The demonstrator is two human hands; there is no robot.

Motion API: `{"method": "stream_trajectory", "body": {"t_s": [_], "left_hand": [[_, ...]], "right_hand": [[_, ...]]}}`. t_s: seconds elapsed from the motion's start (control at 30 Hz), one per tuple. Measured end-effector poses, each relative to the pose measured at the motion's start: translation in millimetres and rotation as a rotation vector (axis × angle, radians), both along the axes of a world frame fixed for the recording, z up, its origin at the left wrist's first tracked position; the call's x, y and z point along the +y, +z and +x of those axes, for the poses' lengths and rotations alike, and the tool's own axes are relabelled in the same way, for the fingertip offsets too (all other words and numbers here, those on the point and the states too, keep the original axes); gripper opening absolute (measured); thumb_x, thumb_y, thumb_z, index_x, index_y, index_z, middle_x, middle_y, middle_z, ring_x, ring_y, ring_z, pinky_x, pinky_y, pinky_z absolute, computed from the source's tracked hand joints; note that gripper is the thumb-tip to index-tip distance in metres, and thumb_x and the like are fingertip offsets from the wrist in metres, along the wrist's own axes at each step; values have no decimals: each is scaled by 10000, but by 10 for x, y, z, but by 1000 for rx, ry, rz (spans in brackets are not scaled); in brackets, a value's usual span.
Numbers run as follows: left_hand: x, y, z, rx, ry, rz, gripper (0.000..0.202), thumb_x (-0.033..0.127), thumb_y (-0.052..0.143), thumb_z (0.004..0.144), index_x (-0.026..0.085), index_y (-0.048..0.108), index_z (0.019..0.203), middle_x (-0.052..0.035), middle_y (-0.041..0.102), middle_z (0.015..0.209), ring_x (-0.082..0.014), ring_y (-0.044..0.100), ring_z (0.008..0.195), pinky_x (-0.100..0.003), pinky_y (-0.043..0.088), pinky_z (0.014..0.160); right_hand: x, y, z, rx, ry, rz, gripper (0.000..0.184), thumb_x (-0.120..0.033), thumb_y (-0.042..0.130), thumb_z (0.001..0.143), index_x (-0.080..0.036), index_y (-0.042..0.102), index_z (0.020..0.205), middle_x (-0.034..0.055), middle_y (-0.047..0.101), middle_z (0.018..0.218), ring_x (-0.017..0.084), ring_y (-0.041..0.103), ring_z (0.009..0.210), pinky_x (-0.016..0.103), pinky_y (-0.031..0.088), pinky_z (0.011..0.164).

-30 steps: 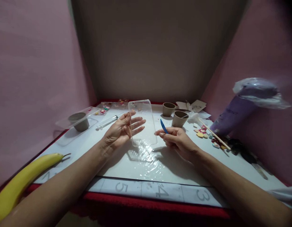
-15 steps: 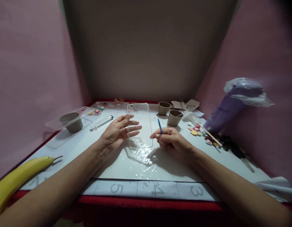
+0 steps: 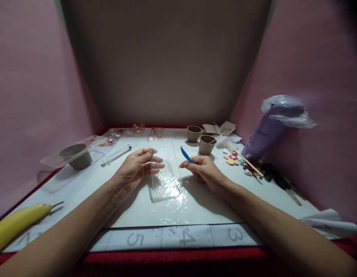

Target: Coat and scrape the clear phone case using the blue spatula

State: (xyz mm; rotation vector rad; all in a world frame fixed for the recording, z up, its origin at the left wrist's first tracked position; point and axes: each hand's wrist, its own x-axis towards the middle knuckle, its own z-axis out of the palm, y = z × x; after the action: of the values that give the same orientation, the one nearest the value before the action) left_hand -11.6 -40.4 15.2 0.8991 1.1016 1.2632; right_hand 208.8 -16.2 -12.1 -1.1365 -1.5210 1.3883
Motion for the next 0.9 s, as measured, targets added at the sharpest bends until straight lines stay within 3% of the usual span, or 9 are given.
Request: {"method": "stream_trajectory", "body": {"t_s": [0.13,0.27,0.4,0.53,0.73,0.9], "left_hand": [[15,-25,23,37,-14,-19,126,197,617,863,129,573,960,-86,713,775,-211,722,668,-244,561,551],[11,-17,77,105,-23,-31,165,229,625,865,110,584,971,-107,714,770,-202,712,636,-239,549,520],[-4,-27,125,174,-8,-26,206,249,670,836,94,603,955,-104,709,741,-189,700,604,-226,534,494],[-4,-68,153,200,-34,-12,234,251,691,816,83,622,963,-104,712,741,-178,697,608,-222,533,501],[-17,-51,203,357,7,31,472,264,712,777,58,574,1179,-88,714,756,-179,689,603,-238,521,494],[-21,-58,159,625,36,106,683,338,704,746,59,494,1333,-49,695,737,-102,539,445,-216,385,382]], "right_hand": [[10,5,-12,-22,-79,-6,275,-398,679,696,-144,701,799,-98,285,433,60,177,416,265,103,435],[45,-16,5,-33,-134,105,306,-429,664,722,-136,710,797,-84,321,454,70,210,447,268,138,466],[88,-47,29,-23,-146,208,320,-443,662,736,-131,714,788,-49,424,530,90,286,516,271,188,510],[103,-57,35,-12,-153,200,312,-438,663,735,-132,705,777,-59,393,531,89,268,522,272,194,526],[104,-45,36,-3,-156,194,278,-410,664,728,-132,678,719,-64,366,538,88,260,529,273,197,536],[105,-39,41,0,-168,195,283,-418,662,728,-136,678,708,-67,354,533,90,248,531,277,202,541]]}}
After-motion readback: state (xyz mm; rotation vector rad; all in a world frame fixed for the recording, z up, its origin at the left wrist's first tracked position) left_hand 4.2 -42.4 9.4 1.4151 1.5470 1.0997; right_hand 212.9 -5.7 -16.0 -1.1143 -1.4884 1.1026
